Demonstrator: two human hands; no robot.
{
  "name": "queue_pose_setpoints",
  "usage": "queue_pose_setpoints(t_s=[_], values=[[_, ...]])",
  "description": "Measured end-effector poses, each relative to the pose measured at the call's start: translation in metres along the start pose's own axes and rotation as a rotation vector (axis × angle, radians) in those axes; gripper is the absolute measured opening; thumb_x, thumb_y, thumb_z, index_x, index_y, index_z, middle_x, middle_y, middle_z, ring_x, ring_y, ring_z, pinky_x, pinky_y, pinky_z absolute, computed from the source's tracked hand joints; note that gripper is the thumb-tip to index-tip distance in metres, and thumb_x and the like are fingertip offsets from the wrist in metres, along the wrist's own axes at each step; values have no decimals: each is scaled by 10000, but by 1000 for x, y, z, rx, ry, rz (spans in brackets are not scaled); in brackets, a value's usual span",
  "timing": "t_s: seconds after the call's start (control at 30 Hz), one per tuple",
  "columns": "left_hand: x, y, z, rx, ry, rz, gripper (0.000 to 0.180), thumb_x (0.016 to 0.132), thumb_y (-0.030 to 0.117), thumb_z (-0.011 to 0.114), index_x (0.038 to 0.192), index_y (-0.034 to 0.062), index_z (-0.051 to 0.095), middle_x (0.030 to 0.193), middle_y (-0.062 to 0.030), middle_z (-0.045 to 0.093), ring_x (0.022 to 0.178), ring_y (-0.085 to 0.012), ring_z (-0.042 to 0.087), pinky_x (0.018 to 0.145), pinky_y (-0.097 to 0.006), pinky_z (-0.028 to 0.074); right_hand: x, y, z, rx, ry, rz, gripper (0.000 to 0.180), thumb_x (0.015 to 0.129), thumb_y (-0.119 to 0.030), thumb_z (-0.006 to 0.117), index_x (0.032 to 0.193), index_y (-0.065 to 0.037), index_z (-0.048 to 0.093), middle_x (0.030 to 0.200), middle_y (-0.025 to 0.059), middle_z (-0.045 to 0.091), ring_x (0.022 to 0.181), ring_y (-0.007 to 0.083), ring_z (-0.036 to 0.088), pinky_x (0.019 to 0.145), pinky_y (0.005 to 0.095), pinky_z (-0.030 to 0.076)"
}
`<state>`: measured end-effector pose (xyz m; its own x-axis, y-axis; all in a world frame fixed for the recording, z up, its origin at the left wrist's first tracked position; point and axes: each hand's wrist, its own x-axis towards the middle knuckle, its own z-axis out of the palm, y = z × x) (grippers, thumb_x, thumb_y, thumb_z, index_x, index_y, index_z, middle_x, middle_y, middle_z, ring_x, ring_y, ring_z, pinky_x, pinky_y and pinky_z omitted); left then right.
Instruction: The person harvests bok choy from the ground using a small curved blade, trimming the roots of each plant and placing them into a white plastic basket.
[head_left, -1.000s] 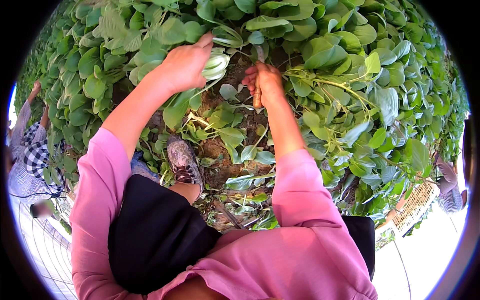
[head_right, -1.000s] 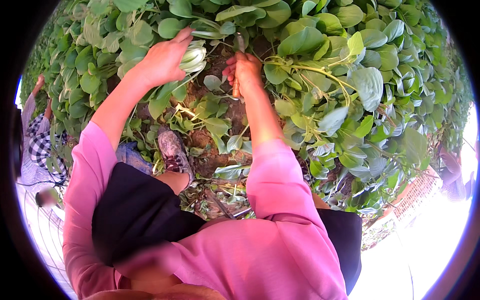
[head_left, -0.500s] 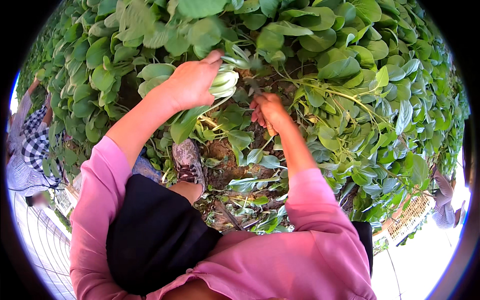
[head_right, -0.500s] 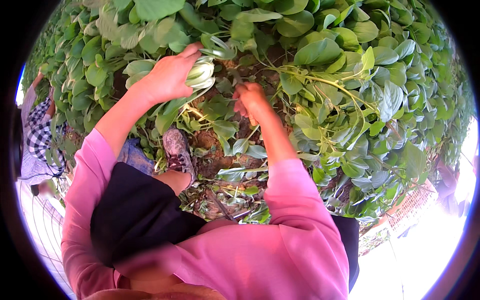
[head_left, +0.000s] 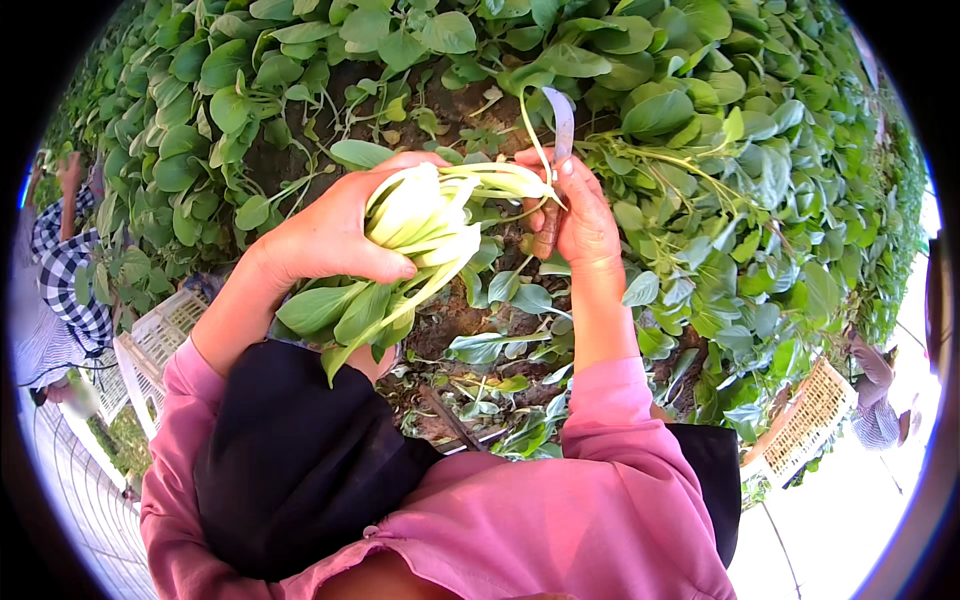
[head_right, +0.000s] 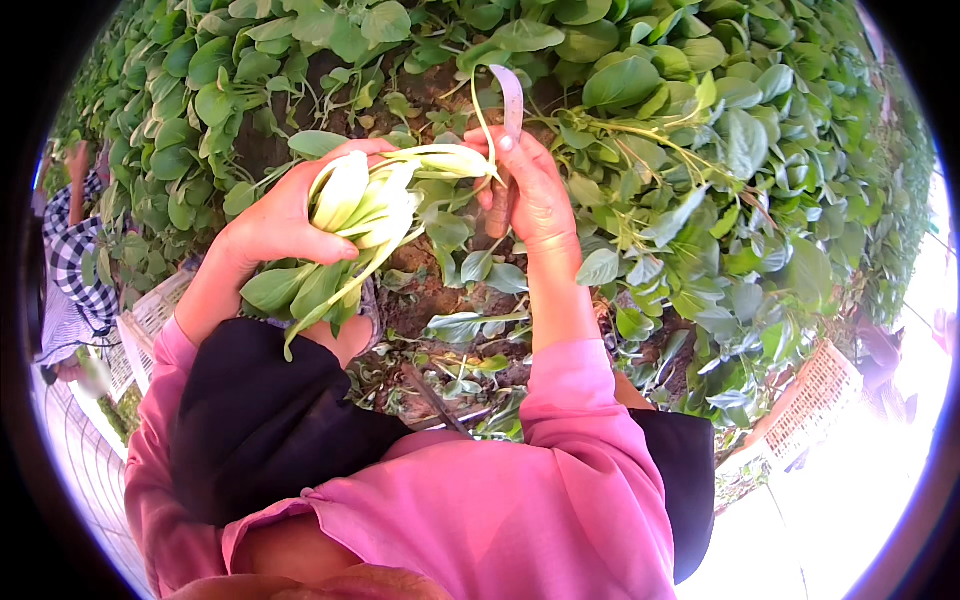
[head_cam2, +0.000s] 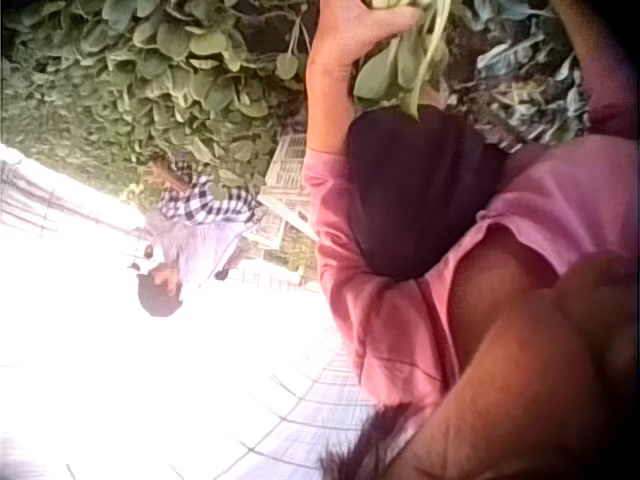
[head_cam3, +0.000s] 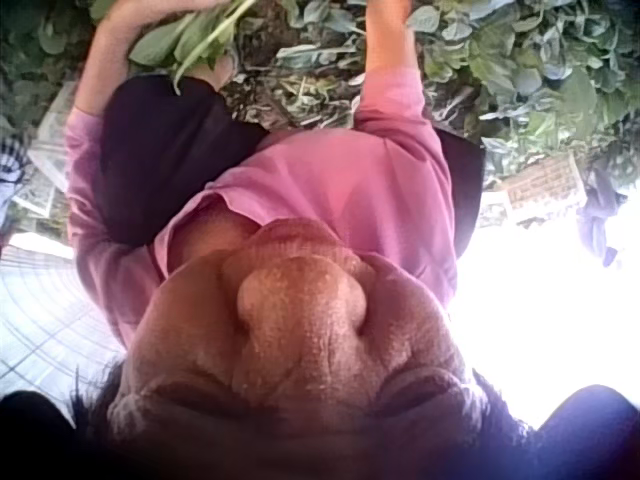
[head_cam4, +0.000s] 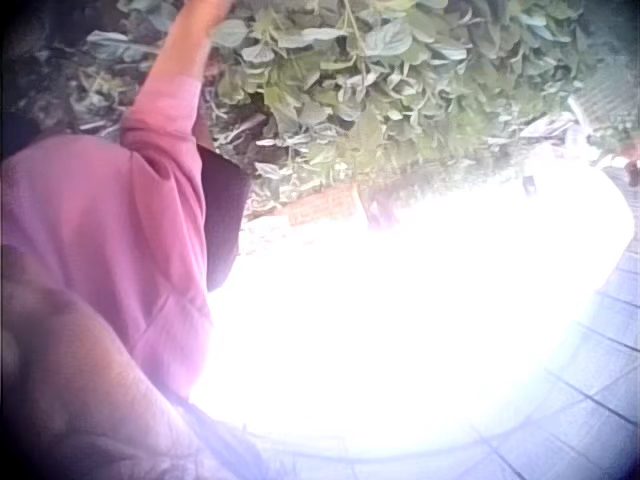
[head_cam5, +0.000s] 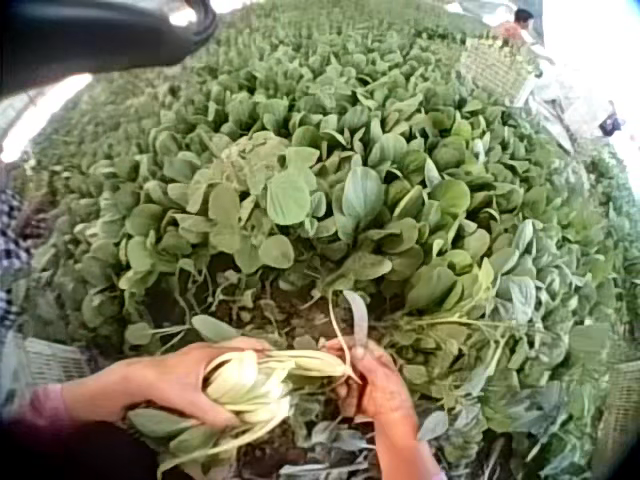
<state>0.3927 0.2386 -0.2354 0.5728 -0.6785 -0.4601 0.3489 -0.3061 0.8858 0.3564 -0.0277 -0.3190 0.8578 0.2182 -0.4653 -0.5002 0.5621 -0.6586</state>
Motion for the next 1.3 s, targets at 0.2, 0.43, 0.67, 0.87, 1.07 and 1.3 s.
queue_pose_setpoints(t_s=[0.2, 0.43, 0.67, 0.87, 1.07, 1.3], values=[[-24, 22, 11, 7, 34, 59, 938, 586, 193, 764, 1412, -16, 371, 1301, -79, 528, 1167, -148, 505, 1052, -300, 356, -30, -56, 30, -468, -10, 80, 243, 837, -135, 712, 1015, 1, 619, 813, 77, 658, 521, 98, 549, 470, 244, 457], [-37, 93, 35, 40, -86, 213, 955, 587, 169, 771, 1440, 30, 365, 1255, -53, 564, 1112, -129, 532, 1031, -282, 375, -88, -156, 66, -655, 115, -23, 291, 795, -98, 759, 1032, -6, 619, 797, 95, 691, 577, 104, 632, 467, 212, 486], [-113, 183, 48, -127, 174, 275, 670, 646, 82, 689, 1280, -13, 492, 1060, -109, 651, 907, -168, 652, 832, -301, 534, -187, -211, 74, -1350, 304, -316, 291, 789, -142, 716, 1001, 13, 591, 710, 49, 646, 575, 105, 641, 434, 237, 417], [-146, 219, 97, -298, 131, 375, 603, 702, 63, 681, 1265, -20, 483, 1091, -135, 633, 920, -185, 656, 819, -315, 547, -240, -197, 100, -881, 51, -218, 224, 802, -130, 707, 954, 3, 610, 702, 68, 663, 523, 105, 620, 413, 211, 425], [-127, 218, 146, -158, 35, 326, 609, 704, 102, 707, 1264, -12, 496, 1090, -131, 639, 931, -187, 648, 841, -315, 536, -260, -181, 106, -544, -160, -248, 183, 836, -145, 636, 954, -12, 593, 798, 77, 675, 577, 115, 631, 467, 230, 430], [-108, 180, 167, -561, 40, 133, 466, 806, 144, 678, 1237, 4, 567, 1042, -117, 675, 852, -182, 685, 772, -332, 569, -271, -191, 92, -461, -151, -235, 181, 796, -154, 695, 903, -16, 646, 785, 73, 685, 575, 123, 644, 479, 235, 469]])
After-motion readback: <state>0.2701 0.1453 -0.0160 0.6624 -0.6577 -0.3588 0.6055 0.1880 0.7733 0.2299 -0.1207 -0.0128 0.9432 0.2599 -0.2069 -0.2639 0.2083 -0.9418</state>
